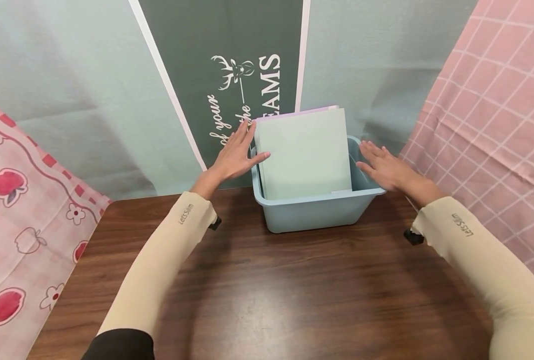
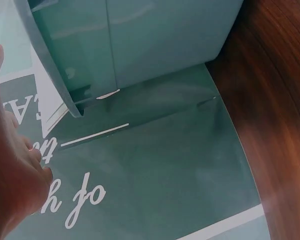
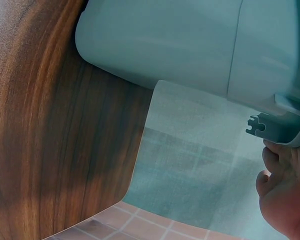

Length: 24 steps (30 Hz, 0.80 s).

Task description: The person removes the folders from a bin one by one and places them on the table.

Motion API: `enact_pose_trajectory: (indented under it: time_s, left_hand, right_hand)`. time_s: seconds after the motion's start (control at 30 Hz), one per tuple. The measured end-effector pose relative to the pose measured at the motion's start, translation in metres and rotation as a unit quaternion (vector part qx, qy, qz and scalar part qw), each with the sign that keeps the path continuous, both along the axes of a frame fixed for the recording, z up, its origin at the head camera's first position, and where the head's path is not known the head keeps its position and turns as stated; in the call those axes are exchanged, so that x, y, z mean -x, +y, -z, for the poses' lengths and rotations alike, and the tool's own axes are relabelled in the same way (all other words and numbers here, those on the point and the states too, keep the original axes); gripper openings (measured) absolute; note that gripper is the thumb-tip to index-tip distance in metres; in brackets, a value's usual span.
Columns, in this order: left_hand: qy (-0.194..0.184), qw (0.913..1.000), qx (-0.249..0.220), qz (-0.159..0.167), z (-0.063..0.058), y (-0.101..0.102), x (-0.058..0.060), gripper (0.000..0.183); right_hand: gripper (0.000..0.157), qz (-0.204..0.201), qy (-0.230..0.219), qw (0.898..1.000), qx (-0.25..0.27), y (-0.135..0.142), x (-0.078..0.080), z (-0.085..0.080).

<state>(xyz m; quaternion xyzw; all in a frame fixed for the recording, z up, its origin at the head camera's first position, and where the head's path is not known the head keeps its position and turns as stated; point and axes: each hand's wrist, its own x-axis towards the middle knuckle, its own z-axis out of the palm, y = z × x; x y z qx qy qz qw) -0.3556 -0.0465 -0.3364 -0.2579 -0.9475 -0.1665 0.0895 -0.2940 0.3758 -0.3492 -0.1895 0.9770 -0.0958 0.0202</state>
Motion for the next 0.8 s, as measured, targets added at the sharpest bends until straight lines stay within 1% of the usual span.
enact_pose_trajectory:
  time_s: [0.2,0.5,0.67,0.8]
  left_hand:
    - [0.003,1.0,-0.001,0.007,0.004,0.011,0.003,0.099]
    - [0.001,1.0,-0.002,-0.004,0.01,0.022,0.008,0.1]
    - [0.0,1.0,-0.001,-0.006,0.011,0.029,0.01,0.1]
    - [-0.007,0.9999,-0.001,-0.015,0.011,0.032,0.011,0.099]
  right_hand:
    - [0.069,0.005,-0.001,1.0,-0.003,0.003,0.002,0.002]
    - [0.068,0.005,-0.005,1.0,0.003,0.003,0.002,0.002]
    - [0.069,0.01,-0.012,1.0,0.004,0.003,0.0,0.002]
    - [0.069,0.008,-0.014,1.0,0.009,0.004,0.002,0.002]
